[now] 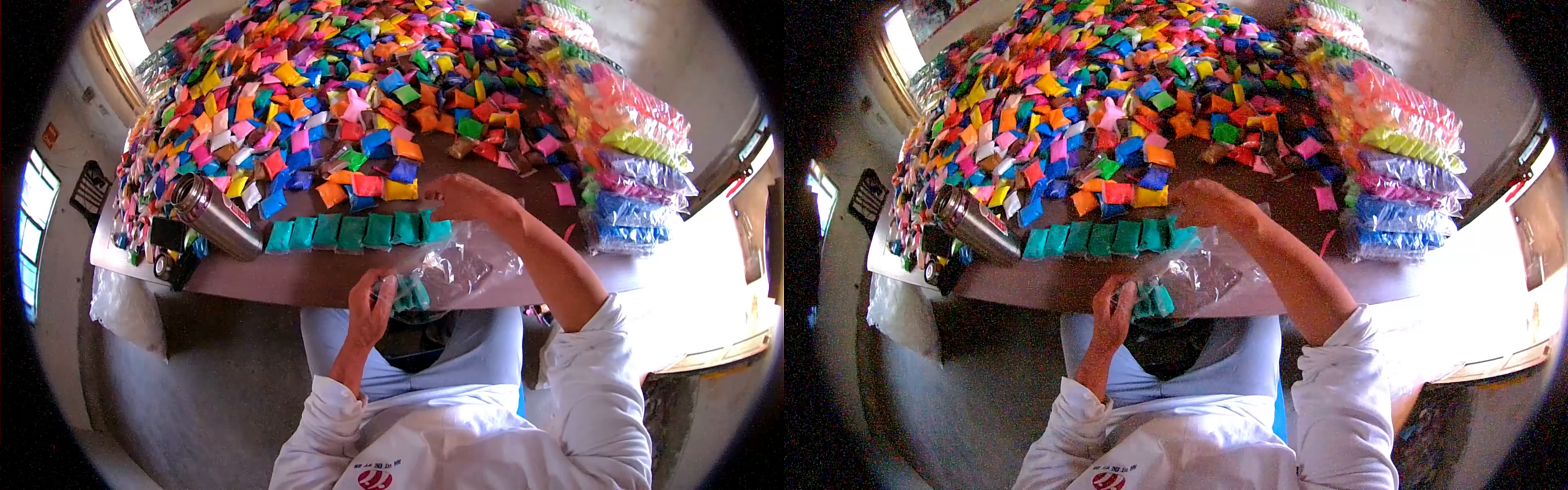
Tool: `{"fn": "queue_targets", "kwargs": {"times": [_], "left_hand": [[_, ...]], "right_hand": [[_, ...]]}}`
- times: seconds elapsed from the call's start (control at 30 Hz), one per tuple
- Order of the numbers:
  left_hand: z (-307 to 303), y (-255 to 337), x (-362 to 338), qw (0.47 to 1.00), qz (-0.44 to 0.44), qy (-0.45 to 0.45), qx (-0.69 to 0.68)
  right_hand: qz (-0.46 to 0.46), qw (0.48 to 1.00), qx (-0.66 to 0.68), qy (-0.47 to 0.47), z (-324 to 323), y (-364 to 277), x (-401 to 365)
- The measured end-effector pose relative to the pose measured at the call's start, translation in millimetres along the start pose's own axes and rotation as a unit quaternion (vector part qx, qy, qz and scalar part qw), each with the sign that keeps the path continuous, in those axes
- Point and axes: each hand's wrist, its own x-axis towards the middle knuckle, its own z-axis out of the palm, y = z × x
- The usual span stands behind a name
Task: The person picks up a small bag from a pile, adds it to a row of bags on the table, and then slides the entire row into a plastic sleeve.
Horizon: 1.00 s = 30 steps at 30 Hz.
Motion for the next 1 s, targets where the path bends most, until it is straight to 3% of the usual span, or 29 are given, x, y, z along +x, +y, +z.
{"fn": "queue_targets", "kwargs": {"times": [0.07,0.17,0.23,0.33,0.47,0.57,0.63,0.7,0.73,0.83,0.87,0.9,0.97,1.0], "left_hand": [[1,-4,0,1.0,0.019,0.008,-0.021],[0,-3,0,1.0,0.002,0.004,-0.003],[0,-6,1,1.0,0.026,0.005,0.005],[-1,-2,2,0.999,0.043,0.003,0.028],[1,2,0,0.993,0.073,0.037,0.083],[-2,0,3,0.998,0.038,-0.006,0.053],[-2,2,2,0.999,0.001,-0.009,0.032],[-2,0,-1,0.999,-0.042,-0.012,0.011],[-2,-1,-1,1.0,-0.027,-0.008,-0.007],[-1,-1,1,0.999,-0.009,-0.004,-0.034],[0,-1,2,0.999,-0.006,-0.002,-0.04],[0,-3,1,0.999,-0.007,-0.003,-0.042],[1,-8,1,0.998,-0.02,-0.002,-0.062],[1,-8,2,0.998,-0.02,-0.003,-0.062]], "right_hand": [[-0.027,0.999,-0.009,0.038,-2,-2,-4],[-0.061,0.998,-0.016,-0.007,-18,-20,-11],[0.053,0.986,-0.076,-0.139,-25,-43,-13],[0.003,0.99,-0.08,-0.115,-6,-35,-12],[0.014,0.993,-0.109,-0.045,14,-31,-13],[0.0,0.987,-0.159,-0.028,7,-21,-16],[0.091,0.991,-0.102,0.01,-20,-22,-21],[0.085,0.979,0.077,0.167,-47,-23,-42],[0.075,0.95,0.213,0.216,-59,-29,-57],[0.069,0.781,0.524,0.333,-68,-42,-114],[-0.013,0.822,0.538,0.185,-81,-40,-129],[-0.011,0.857,0.492,0.152,-70,-34,-144],[-0.015,0.82,0.562,0.105,-39,-49,-166],[0.051,0.815,0.569,0.1,-9,-50,-170]]}}
